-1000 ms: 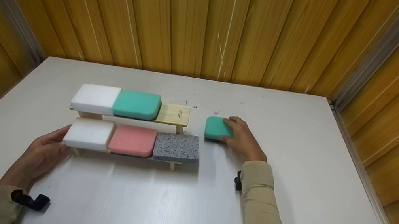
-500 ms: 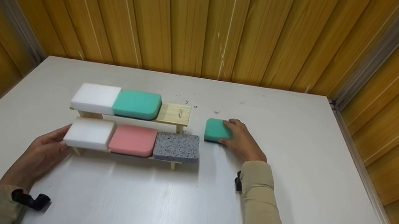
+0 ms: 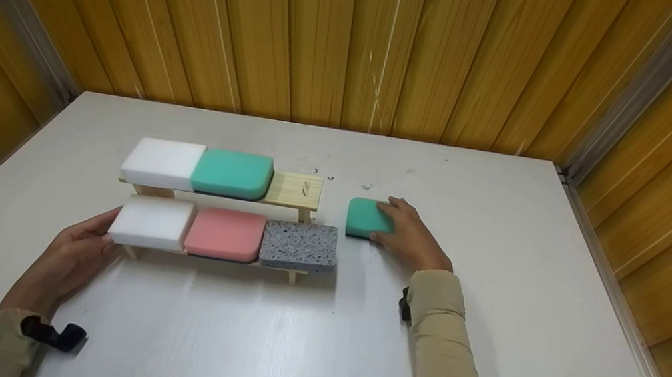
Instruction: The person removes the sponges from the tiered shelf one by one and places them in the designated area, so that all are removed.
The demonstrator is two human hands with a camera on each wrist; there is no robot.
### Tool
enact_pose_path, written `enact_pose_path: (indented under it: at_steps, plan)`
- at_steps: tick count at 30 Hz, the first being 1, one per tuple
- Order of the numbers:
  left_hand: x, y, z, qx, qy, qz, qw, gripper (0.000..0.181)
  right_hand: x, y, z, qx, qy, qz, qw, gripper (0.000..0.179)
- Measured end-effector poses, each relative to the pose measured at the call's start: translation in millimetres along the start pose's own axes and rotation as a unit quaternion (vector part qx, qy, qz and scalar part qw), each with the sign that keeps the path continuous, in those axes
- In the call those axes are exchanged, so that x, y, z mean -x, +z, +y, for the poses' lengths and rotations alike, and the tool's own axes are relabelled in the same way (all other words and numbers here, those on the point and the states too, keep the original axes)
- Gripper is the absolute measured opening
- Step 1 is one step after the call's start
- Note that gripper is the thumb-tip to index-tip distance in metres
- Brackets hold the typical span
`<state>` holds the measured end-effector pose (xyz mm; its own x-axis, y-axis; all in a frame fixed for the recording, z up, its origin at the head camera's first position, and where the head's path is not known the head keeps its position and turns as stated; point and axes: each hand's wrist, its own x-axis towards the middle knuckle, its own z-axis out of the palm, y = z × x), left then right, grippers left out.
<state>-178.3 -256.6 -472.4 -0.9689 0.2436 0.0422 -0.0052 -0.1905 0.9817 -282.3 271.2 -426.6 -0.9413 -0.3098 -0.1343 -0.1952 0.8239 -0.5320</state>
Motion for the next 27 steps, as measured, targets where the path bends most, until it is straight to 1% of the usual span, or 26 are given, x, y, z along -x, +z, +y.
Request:
enact_pose_path:
  at_steps: [7, 9, 11, 14, 17, 27]
  plan:
    - [-0.4, 0.3, 0.4, -0.008, 0.000, 0.006, 0.9999, 0.065, 0.3, -1.3, -1.5, -0.004, -0.004, -0.001, 1.0000, 0.069]
    - [-0.9, 0.4, 0.5, -0.020, 0.001, 0.010, 0.9998, 0.065, 0.8, -1.6, -1.7, -0.004, -0.011, 0.002, 0.9999, 0.069]
    - [-1.0, 0.8, 1.1, -0.022, 0.001, 0.010, 0.9997, 0.065, 1.6, -1.9, -1.5, -0.003, -0.021, 0.008, 0.9997, 0.069]
    - [-0.7, 1.4, 1.8, -0.010, 0.000, 0.012, 0.9999, 0.064, 2.5, -1.9, -0.7, -0.001, -0.037, 0.014, 0.9992, 0.069]
    - [-0.7, 1.9, 2.3, 0.007, 0.000, 0.013, 0.9999, 0.063, 2.5, -2.4, 0.2, -0.001, -0.044, 0.017, 0.9989, 0.069]
    - [-0.2, 1.8, 1.6, 0.015, -0.004, 0.011, 0.9998, 0.062, 6.1, -9.2, -5.5, 0.006, -0.043, 0.020, 0.9989, 0.069]
